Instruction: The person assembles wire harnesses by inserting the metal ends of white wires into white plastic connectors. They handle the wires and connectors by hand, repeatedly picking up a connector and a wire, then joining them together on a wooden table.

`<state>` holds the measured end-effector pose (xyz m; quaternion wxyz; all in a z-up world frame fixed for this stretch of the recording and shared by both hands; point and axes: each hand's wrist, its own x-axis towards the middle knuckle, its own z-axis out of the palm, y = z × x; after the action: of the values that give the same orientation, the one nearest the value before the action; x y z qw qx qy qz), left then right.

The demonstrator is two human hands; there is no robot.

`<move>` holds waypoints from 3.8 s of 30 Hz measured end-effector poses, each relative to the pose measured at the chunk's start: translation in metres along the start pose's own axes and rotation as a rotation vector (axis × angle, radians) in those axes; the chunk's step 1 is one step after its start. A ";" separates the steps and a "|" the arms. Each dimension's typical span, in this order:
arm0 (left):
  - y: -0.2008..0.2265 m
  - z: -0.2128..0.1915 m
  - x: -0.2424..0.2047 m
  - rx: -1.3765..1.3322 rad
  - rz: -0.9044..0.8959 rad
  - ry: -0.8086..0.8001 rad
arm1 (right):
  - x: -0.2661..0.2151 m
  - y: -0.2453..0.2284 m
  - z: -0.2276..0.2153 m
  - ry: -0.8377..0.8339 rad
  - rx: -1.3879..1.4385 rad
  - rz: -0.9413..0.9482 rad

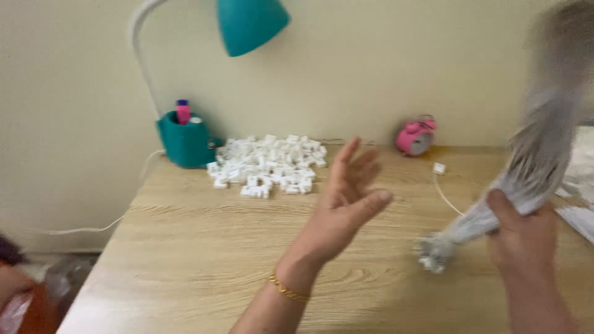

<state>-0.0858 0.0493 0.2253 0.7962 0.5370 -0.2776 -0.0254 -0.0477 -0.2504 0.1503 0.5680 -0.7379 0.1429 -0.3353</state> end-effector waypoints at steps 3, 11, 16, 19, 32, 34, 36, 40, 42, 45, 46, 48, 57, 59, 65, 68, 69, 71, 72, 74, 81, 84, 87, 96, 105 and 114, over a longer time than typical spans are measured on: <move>-0.013 -0.010 0.006 0.404 -0.104 0.075 | 0.007 0.009 0.010 -0.096 0.651 0.163; -0.072 -0.013 0.011 0.481 -0.466 -0.025 | 0.003 0.036 0.018 -0.151 0.940 0.163; -0.120 -0.016 0.009 0.108 -0.411 0.061 | -0.021 0.036 0.033 -0.361 1.014 0.174; -0.121 -0.023 0.012 -0.018 -0.356 0.259 | -0.030 0.045 0.047 -0.413 1.071 0.198; -0.146 -0.050 0.021 0.162 -0.125 0.501 | -0.046 0.066 0.070 -0.638 1.067 0.606; -0.150 -0.053 0.022 0.168 -0.094 0.509 | -0.046 0.068 0.065 -0.672 1.012 0.670; -0.150 -0.062 0.022 0.178 -0.057 0.488 | -0.050 0.064 0.056 -0.812 0.619 0.587; -0.131 -0.072 0.018 0.254 -0.049 0.444 | -0.049 -0.022 0.035 -1.072 -0.315 0.323; -0.113 -0.068 0.015 0.290 -0.234 0.329 | -0.051 -0.065 0.033 -0.838 -0.432 0.014; -0.106 -0.070 0.015 0.268 -0.259 0.268 | -0.025 -0.065 0.056 -0.964 -0.747 -0.261; -0.109 -0.073 0.014 0.270 -0.256 0.269 | -0.022 -0.063 0.064 -0.964 -0.745 -0.264; -0.115 -0.079 0.012 0.278 -0.048 0.258 | -0.016 -0.060 0.083 -1.164 -0.639 -0.219; -0.081 -0.056 -0.017 0.984 -0.012 0.429 | -0.042 -0.022 0.122 -1.156 -0.528 -0.208; -0.097 -0.050 -0.025 1.199 0.188 0.506 | -0.046 -0.021 0.123 -1.107 -0.575 -0.228; -0.159 -0.039 -0.011 1.467 0.326 0.581 | -0.042 0.010 0.131 -0.955 -0.680 -0.287; -0.187 -0.045 0.004 1.458 0.326 0.631 | -0.046 0.004 0.123 -0.942 -0.646 -0.294; -0.193 -0.049 0.008 1.444 0.316 0.663 | -0.049 -0.002 0.119 -0.939 -0.591 -0.300; -0.197 -0.049 0.012 1.453 0.351 0.690 | -0.046 0.001 0.120 -0.918 -0.587 -0.300; -0.199 -0.049 0.012 1.462 0.379 0.716 | -0.046 0.002 0.121 -0.901 -0.584 -0.295; -0.205 -0.053 0.015 1.491 0.378 0.727 | -0.045 0.001 0.120 -0.903 -0.576 -0.285; -0.208 -0.058 0.012 1.890 0.562 0.613 | -0.047 0.013 0.124 -0.834 -0.580 -0.365; -0.203 -0.054 0.011 1.887 0.565 0.598 | -0.051 0.018 0.127 -0.785 -0.605 -0.409; -0.199 -0.049 0.010 1.604 0.468 0.640 | -0.057 0.031 0.136 -0.688 -0.644 -0.459; -0.208 -0.050 0.006 1.677 0.285 0.656 | -0.061 0.060 0.143 -0.645 -0.685 -0.598; -0.218 -0.054 0.015 1.666 0.527 0.604 | -0.052 0.076 0.153 -0.652 -0.789 -0.510; -0.167 -0.048 0.001 0.504 0.035 0.382 | -0.066 0.009 0.127 -0.717 -0.779 -0.459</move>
<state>-0.0193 0.0184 0.0675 0.6761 0.7076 -0.1298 0.1594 -0.0112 -0.1204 0.1039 0.1797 -0.9723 -0.1094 -0.1015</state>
